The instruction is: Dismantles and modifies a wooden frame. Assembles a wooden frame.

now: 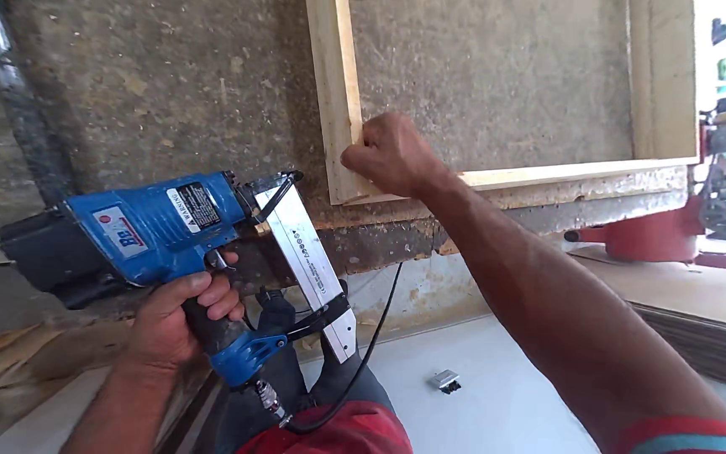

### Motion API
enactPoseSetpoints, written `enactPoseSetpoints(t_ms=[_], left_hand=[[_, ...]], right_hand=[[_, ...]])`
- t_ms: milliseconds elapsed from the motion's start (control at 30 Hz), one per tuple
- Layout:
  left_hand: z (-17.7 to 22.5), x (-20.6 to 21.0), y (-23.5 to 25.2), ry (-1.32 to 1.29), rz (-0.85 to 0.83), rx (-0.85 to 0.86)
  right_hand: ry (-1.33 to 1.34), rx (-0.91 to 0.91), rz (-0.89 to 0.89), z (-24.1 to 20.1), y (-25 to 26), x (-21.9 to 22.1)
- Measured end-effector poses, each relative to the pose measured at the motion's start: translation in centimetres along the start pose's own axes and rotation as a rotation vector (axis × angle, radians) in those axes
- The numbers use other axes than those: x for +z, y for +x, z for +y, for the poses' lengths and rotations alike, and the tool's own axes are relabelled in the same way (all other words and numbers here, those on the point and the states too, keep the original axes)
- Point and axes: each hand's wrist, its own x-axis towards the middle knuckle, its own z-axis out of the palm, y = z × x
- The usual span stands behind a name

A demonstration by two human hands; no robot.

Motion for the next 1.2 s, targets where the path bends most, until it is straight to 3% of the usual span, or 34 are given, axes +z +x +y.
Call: enactPoseSetpoints(t_ms=[533, 900, 1200], left_hand=[[0.5, 1.6, -3.4, -0.064, -0.278, -0.046], [1.7, 2.3, -1.9, -0.103, -0.321, -0.16], [3.1, 3.1, -1.7, -0.061, -0.26, -0.226]], right_hand=[[-0.003, 0.002, -0.006, -0.2, -0.1, -0.1], [-0.019, 0.007, 0.001, -0.4, -0.2, 0.0], [0.003, 0.016, 0.006, -0.2, -0.1, 0.0]])
